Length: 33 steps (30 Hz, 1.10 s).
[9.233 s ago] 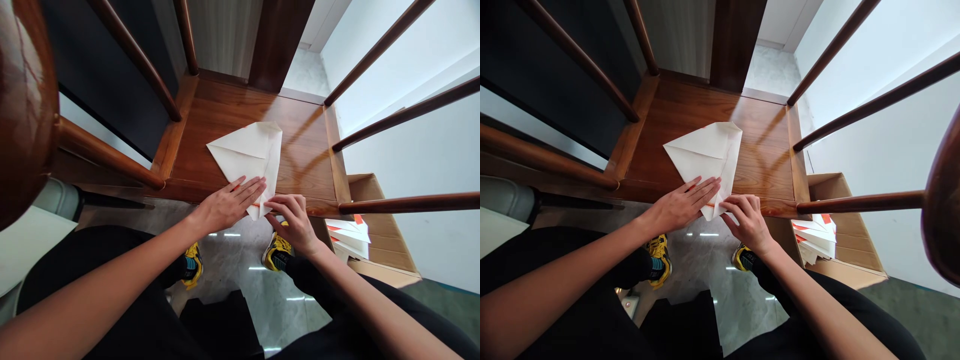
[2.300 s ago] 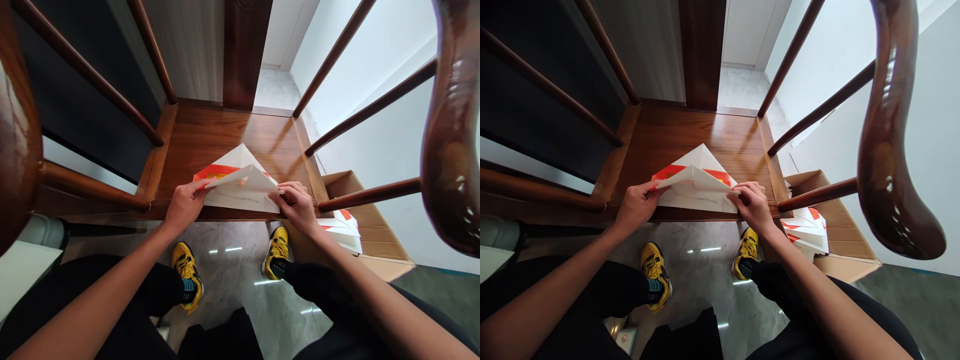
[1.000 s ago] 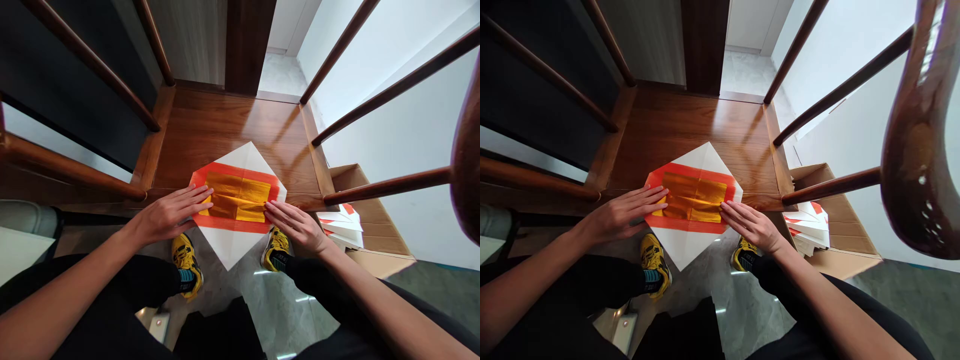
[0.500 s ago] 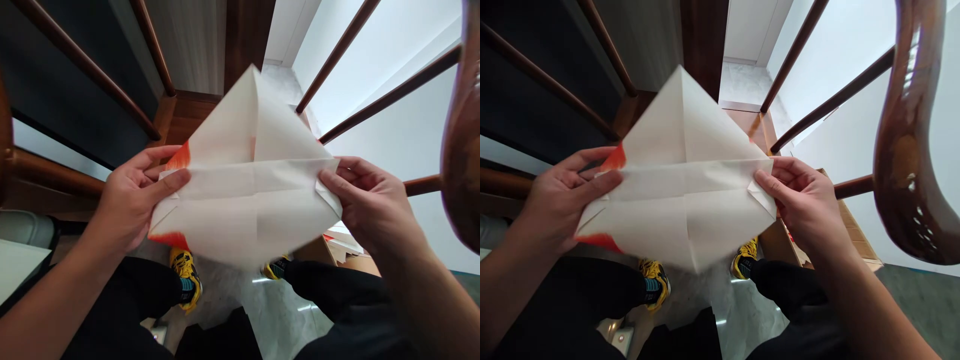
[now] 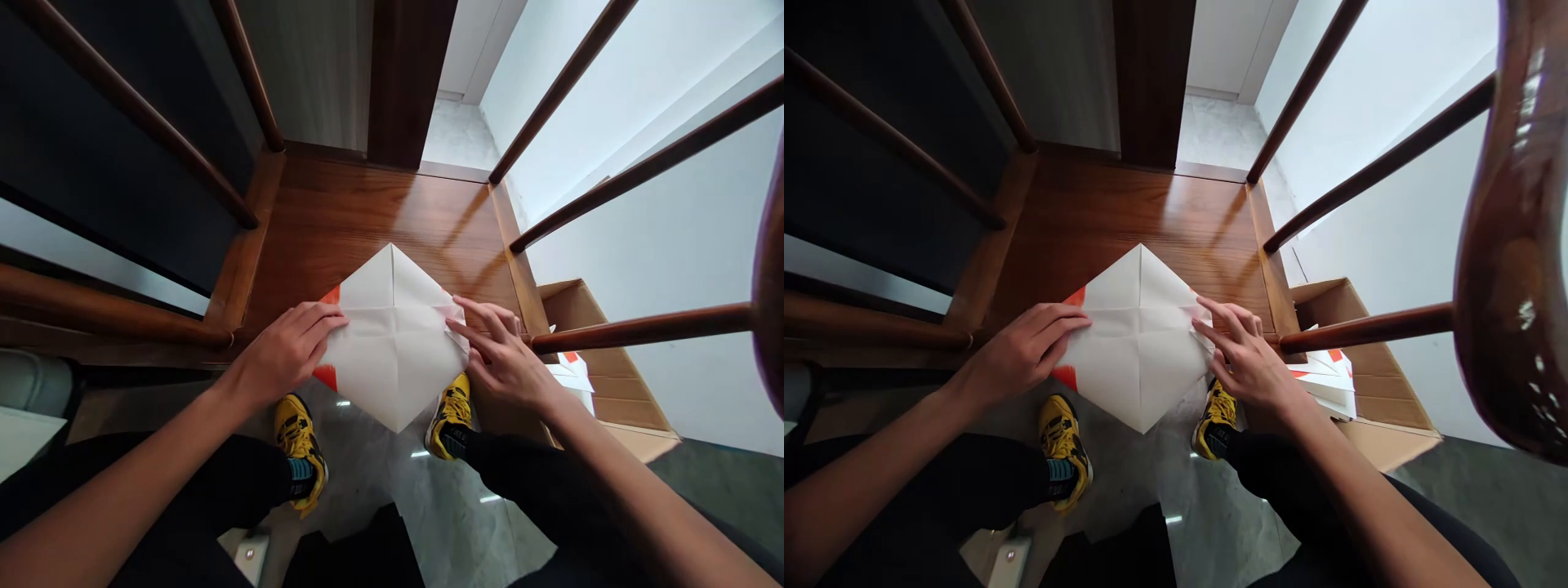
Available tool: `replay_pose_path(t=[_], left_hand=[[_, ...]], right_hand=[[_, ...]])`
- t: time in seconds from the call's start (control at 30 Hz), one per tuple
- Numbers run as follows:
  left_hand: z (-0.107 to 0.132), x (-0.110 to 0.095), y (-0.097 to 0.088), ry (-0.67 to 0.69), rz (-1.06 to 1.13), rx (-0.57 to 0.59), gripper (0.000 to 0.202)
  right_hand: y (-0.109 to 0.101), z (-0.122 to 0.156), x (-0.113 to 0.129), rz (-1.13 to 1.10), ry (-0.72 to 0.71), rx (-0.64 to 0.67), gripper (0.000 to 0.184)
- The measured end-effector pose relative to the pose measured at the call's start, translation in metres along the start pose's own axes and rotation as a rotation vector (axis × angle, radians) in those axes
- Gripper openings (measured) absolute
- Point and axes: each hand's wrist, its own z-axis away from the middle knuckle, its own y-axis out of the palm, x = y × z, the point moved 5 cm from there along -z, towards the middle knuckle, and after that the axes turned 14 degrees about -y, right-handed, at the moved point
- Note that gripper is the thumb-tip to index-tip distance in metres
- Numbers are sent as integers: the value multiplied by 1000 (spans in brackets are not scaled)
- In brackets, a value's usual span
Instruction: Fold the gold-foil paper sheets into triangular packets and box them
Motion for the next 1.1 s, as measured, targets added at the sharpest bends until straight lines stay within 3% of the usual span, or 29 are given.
replay_pose_path(t=[0.07, 0.17, 0.27, 0.37, 0.47, 0.6, 0.7, 0.83, 1.0, 1.1], left_hand=[[17, -3, -1, 47, -15, 109, 63], [37, -2, 1, 32, -118, 207, 89], [45, 1, 2, 10, -157, 117, 87], [42, 4, 0, -21, -37, 23, 70], [34, 7, -4, -125, 124, -34, 46], [23, 7, -8, -330, 272, -104, 23], [21, 10, -6, -536, 258, -155, 20], [21, 12, -2, -694, 170, -235, 21], [10, 1, 0, -630, -43, -342, 27], [-6, -22, 11, -398, -152, -275, 39]], right_hand=[[1, 10, 5, 2, -85, 116, 81], [3, 19, 8, 64, -142, 140, 87], [5, 21, 11, 122, -180, 75, 84], [5, 20, 10, 83, -158, -27, 75], [2, 15, 5, -35, -36, -166, 50], [3, 6, -9, -202, 321, -244, 17], [7, 2, -15, -261, 522, -225, 38], [12, 3, -19, -176, 587, -228, 47], [16, 3, -8, 74, 582, -211, 30], [18, -15, 14, 180, 457, -189, 42]])
